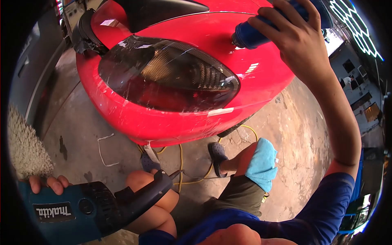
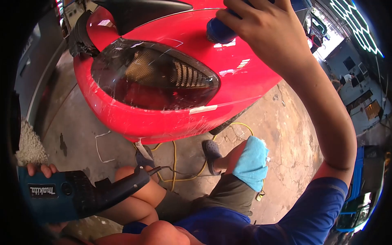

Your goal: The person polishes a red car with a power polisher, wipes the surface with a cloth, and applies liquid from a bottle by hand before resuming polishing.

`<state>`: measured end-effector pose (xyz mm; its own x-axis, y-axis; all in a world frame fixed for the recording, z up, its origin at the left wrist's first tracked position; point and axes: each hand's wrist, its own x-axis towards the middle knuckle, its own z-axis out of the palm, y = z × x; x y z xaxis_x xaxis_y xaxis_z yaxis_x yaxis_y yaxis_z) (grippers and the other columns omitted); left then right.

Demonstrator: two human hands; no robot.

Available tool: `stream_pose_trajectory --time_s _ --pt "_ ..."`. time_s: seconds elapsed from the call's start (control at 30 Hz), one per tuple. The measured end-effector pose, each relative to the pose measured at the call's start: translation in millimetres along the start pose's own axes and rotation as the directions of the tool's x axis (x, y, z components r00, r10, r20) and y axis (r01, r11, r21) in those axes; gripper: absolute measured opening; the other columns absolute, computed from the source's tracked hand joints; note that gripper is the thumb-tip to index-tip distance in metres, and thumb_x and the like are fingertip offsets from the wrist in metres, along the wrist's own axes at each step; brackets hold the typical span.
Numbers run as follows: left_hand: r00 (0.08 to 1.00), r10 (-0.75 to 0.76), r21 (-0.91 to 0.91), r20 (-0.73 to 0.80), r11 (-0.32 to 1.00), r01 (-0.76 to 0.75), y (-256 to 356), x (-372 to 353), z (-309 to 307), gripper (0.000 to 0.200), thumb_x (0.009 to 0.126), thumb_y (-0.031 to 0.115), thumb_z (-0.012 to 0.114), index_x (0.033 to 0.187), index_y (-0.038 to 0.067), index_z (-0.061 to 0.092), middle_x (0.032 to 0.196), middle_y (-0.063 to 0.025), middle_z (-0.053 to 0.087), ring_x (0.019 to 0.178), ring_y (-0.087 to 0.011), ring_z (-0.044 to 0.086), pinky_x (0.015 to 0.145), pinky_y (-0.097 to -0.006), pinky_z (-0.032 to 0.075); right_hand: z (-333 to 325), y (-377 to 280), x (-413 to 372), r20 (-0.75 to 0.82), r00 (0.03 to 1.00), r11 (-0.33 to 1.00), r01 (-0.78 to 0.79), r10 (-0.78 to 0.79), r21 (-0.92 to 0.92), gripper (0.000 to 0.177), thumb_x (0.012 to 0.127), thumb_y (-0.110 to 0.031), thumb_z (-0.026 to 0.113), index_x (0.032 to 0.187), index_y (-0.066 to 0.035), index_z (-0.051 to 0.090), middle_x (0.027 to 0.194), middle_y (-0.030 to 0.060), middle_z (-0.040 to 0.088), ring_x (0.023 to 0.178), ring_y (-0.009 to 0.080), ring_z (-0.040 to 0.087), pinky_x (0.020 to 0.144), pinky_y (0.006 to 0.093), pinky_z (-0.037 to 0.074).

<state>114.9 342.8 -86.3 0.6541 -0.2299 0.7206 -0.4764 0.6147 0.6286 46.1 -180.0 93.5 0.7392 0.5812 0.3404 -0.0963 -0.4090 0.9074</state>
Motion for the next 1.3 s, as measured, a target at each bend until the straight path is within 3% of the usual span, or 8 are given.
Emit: stream_pose_trajectory --time_s 0.2,0.57,0.73,0.97,1.07,1.17,1.27,1.3 --pt "0.994 0.099 -0.056 -0.038 0.993 -0.101 -9 -5 -11 0.122 0.058 0.050 0.097 0.155 0.006 0.037 0.148 -0.0173 0.028 0.123 -0.0339 0.046 0.110 -0.0472 0.036 -13 -2 -15 0.182 0.983 0.999 -0.035 0.040 -0.028 0.059 0.082 0.000 0.076 0.136 -0.025 0.072 0.133 -0.0012 0.071 0.129 0.0209 0.064 0.117 0.0470 0.040" --pt "0.984 0.094 -0.171 0.153 0.983 -0.067 -18 4 -6 0.121 0.059 0.055 0.096 0.153 0.004 0.040 0.152 -0.0209 0.024 0.126 -0.0376 0.046 0.111 -0.0491 0.036 -14 -6 -17 0.123 0.990 0.997 -0.078 0.075 0.024 0.052 0.083 -0.003 0.072 0.130 -0.024 0.074 0.127 -0.0042 0.069 0.128 0.0168 0.062 0.118 0.0480 0.031" --pt "0.993 0.116 -0.113 -0.029 0.986 -0.119 -17 -9 -9 0.121 0.062 0.058 0.097 0.152 0.002 0.039 0.152 -0.0214 0.024 0.125 -0.0374 0.046 0.111 -0.0489 0.036 -12 -14 -9 0.071 0.994 0.996 -0.085 0.086 -0.014 0.053 0.083 -0.003 0.071 0.130 -0.025 0.073 0.123 -0.0039 0.068 0.128 0.0168 0.061 0.119 0.0466 0.031" --pt "0.995 0.095 -0.121 0.001 0.988 -0.095 -13 -9 -16 0.123 0.062 0.055 0.098 0.151 -0.003 0.037 0.151 -0.0212 0.024 0.126 -0.0370 0.047 0.111 -0.0487 0.036 -10 2 -48 0.223 0.949 0.958 -0.257 0.224 0.131 0.059 0.078 -0.015 0.087 0.135 -0.018 0.069 0.115 0.0050 0.067 0.109 0.0325 0.067 0.101 0.0450 0.050" --pt "0.994 0.100 -0.159 0.037 0.983 -0.092 -14 -9 -12 0.126 0.061 0.052 0.100 0.152 -0.004 0.033 0.151 -0.0206 0.025 0.127 -0.0376 0.048 0.111 -0.0481 0.038 -19 -17 -80 0.457 0.794 0.713 -0.584 0.402 0.388 0.062 0.076 -0.017 0.090 0.134 -0.013 0.067 0.113 0.0096 0.067 0.105 0.0384 0.067 0.094 0.0469 0.053" --pt "0.990 0.108 -0.217 0.092 0.972 -0.086 -18 -6 -7 0.130 0.060 0.046 0.103 0.154 -0.003 0.029 0.150 -0.0193 0.026 0.126 -0.0372 0.050 0.110 -0.0468 0.039 -37 -64 -110 0.675 0.610 0.143 -0.776 0.414 0.614 0.068 0.075 -0.018 0.093 0.137 -0.007 0.066 0.117 0.0119 0.071 0.107 0.0315 0.071 0.093 0.0455 0.054" --pt "0.999 0.034 -0.212 -0.005 0.977 -0.034 3 -16 -8 0.136 0.055 0.038 0.106 0.156 -0.002 0.025 0.149 -0.0157 0.031 0.121 -0.0346 0.053 0.109 -0.0459 0.040 -61 -152 -123 0.810 0.513 -0.554 -0.601 0.285 0.576 0.072 0.076 -0.015 0.095 0.139 -0.002 0.063 0.119 0.0122 0.074 0.113 0.0193 0.071 0.102 0.0427 0.054" --pt "0.999 0.040 -0.182 0.037 0.983 -0.033 7 -15 -12 0.137 0.053 0.035 0.106 0.157 -0.002 0.024 0.148 -0.0142 0.033 0.120 -0.0337 0.054 0.109 -0.0457 0.040 -56 -191 -137 0.786 0.570 -0.511 -0.614 0.239 0.601 0.074 0.075 -0.012 0.095 0.139 -0.001 0.061 0.118 0.0121 0.075 0.112 0.0193 0.071 0.102 0.0423 0.055"
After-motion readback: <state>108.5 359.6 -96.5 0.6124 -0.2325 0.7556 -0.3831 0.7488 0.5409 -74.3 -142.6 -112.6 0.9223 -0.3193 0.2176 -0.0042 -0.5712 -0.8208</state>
